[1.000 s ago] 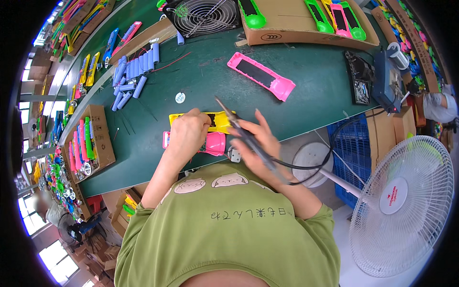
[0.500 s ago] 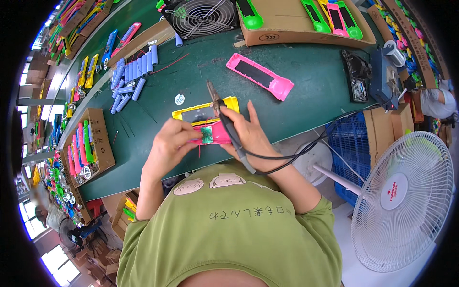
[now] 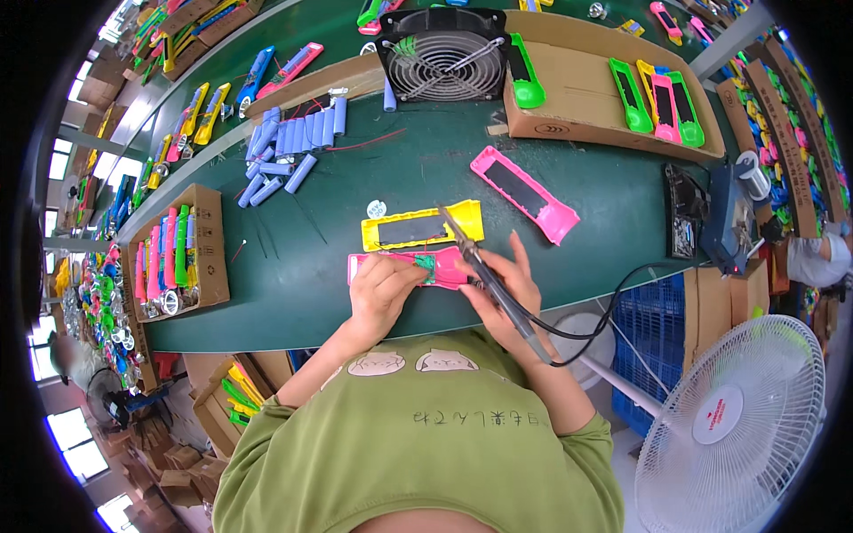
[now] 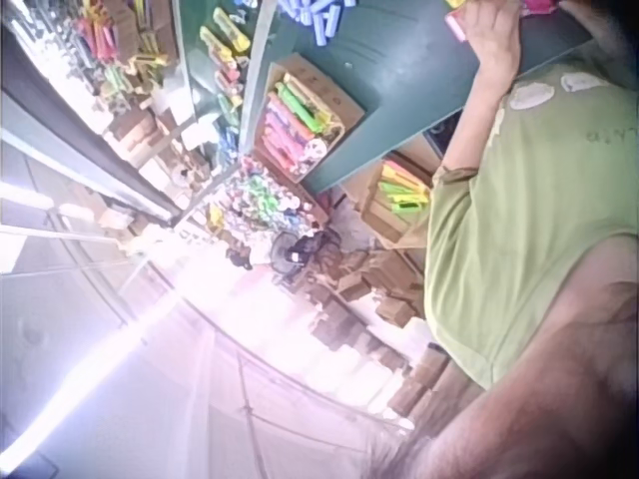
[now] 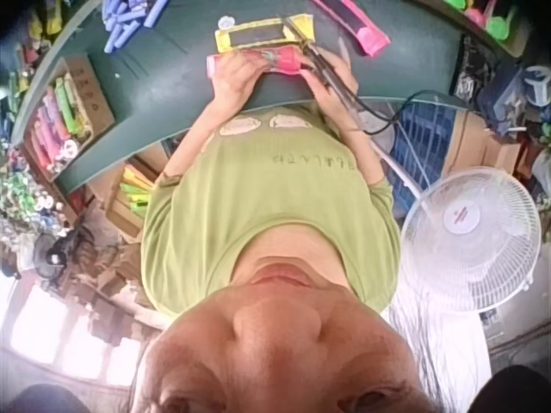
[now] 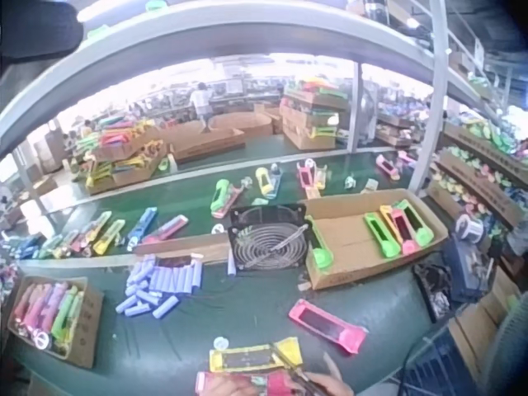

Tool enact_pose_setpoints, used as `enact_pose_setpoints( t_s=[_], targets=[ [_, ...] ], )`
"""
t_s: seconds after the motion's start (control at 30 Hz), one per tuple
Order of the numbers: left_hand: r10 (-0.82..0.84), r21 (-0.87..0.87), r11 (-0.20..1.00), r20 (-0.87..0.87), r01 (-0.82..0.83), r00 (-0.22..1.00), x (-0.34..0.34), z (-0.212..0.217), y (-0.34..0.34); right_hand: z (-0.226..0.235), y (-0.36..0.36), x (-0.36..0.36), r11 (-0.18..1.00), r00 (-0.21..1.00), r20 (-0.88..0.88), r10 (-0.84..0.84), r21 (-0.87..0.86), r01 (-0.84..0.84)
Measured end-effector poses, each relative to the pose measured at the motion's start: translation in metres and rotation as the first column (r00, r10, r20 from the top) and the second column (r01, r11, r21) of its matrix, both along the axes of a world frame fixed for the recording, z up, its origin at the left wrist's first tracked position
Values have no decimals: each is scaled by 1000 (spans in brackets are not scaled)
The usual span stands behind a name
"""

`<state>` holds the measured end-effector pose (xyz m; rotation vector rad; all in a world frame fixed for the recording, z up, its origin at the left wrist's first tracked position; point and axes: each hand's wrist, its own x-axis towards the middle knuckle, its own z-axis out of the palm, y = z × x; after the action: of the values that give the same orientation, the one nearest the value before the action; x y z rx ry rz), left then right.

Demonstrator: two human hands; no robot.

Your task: The person solders internal wires to circuit boards within portable flashlight housings using a soldering iron and solder wire, with pliers to manipulate the wires and a cooling fan to dissipate heat.

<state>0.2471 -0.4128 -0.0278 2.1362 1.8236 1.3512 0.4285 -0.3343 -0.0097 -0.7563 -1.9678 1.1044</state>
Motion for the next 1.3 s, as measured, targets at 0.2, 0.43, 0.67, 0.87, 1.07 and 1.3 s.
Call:
enact_pose_setpoints(
  t_s=[0.2, 0.43, 0.67, 0.87, 1.07, 1.3],
  targets=[
    [146, -201, 972, 134, -117, 980, 6, 12, -7, 1, -15, 26, 979, 997, 58, -53, 201, 40],
    [186, -279, 953, 248, -114, 951, 5, 18, -5, -19, -39, 21, 926, 935, -199, -295, -300, 228],
    [196, -343, 932, 201, -118, 960, 5, 20, -7, -21, -42, 17, 892, 914, -277, -296, -424, 160],
    [193, -340, 934, 205, -115, 960, 4, 20, -6, -27, -43, 13, 843, 881, -321, -347, -518, 143],
    [182, -314, 942, 194, -115, 964, 4, 18, -4, -27, -43, 13, 837, 874, -328, -358, -527, 145],
    [170, -332, 937, 157, -110, 973, 3, 21, -2, -25, -34, 25, 943, 913, -284, -293, -240, 228]
  ],
)
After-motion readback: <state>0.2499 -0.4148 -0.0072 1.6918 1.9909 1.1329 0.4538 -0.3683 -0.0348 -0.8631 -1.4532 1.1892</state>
